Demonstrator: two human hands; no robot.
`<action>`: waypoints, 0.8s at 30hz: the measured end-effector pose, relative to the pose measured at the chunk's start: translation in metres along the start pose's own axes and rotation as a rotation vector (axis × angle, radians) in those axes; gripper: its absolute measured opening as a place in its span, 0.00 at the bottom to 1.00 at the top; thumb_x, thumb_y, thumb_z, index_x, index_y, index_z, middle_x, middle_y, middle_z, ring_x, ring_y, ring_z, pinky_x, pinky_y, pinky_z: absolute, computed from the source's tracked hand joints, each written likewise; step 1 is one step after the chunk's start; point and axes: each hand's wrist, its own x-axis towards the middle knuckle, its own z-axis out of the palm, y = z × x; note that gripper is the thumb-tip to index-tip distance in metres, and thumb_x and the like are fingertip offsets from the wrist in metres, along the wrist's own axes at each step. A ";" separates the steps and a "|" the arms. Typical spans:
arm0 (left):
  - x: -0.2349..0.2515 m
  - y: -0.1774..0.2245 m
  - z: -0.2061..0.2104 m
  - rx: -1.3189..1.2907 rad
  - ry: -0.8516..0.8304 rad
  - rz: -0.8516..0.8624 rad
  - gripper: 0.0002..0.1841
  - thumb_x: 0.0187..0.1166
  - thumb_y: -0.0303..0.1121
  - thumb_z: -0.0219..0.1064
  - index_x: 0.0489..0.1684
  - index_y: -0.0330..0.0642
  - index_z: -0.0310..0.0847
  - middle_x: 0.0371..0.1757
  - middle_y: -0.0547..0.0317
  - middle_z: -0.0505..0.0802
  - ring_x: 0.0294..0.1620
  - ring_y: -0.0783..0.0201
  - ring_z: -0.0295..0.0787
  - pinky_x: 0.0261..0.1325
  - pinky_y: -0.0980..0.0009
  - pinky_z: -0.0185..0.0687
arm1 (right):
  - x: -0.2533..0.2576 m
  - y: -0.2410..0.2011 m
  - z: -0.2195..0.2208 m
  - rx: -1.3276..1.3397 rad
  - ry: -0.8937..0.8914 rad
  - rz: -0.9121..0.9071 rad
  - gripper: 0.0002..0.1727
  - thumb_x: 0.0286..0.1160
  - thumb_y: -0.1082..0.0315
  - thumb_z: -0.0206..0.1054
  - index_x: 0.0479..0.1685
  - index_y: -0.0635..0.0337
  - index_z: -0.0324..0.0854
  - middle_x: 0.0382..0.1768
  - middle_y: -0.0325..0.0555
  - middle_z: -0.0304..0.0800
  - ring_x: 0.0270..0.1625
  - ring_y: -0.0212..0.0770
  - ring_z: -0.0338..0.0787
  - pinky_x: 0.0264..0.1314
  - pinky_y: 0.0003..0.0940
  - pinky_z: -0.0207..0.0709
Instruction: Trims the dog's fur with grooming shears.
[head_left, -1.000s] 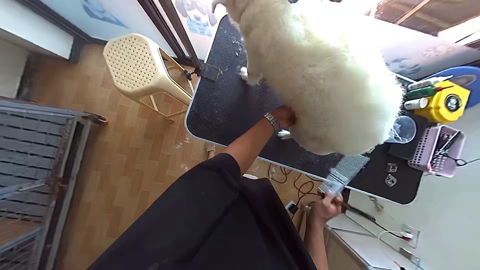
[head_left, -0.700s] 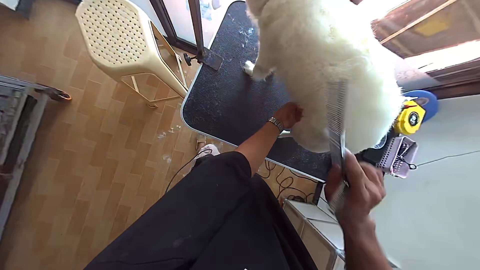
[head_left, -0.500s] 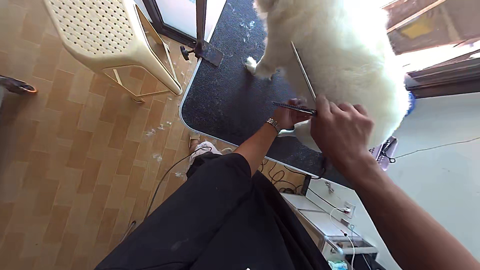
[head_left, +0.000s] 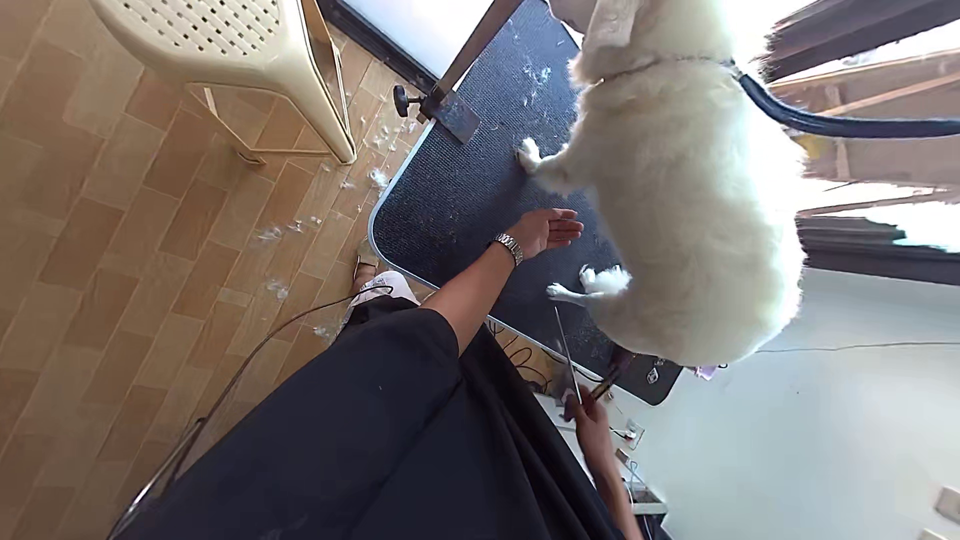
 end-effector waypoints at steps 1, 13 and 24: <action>0.001 -0.006 0.007 0.030 -0.032 -0.008 0.25 0.96 0.40 0.36 0.73 0.35 0.74 0.57 0.48 0.93 0.54 0.59 0.93 0.60 0.63 0.86 | -0.006 0.033 0.005 0.235 0.029 0.079 0.14 0.85 0.74 0.53 0.61 0.70 0.77 0.22 0.34 0.83 0.24 0.25 0.82 0.33 0.23 0.80; 0.018 -0.062 0.065 0.115 -0.181 0.231 0.22 0.90 0.29 0.41 0.73 0.33 0.75 0.63 0.47 0.89 0.59 0.62 0.85 0.63 0.62 0.80 | 0.116 0.101 -0.070 0.012 0.019 0.218 0.19 0.95 0.64 0.47 0.63 0.69 0.79 0.28 0.41 0.86 0.25 0.30 0.83 0.32 0.29 0.81; 0.058 -0.014 0.033 0.547 -0.212 -0.007 0.22 0.89 0.28 0.52 0.81 0.42 0.64 0.58 0.48 0.84 0.48 0.64 0.82 0.53 0.64 0.82 | 0.048 -0.011 -0.147 -0.119 -0.287 -0.079 0.18 0.84 0.67 0.49 0.59 0.65 0.81 0.40 0.39 0.92 0.42 0.34 0.92 0.50 0.33 0.88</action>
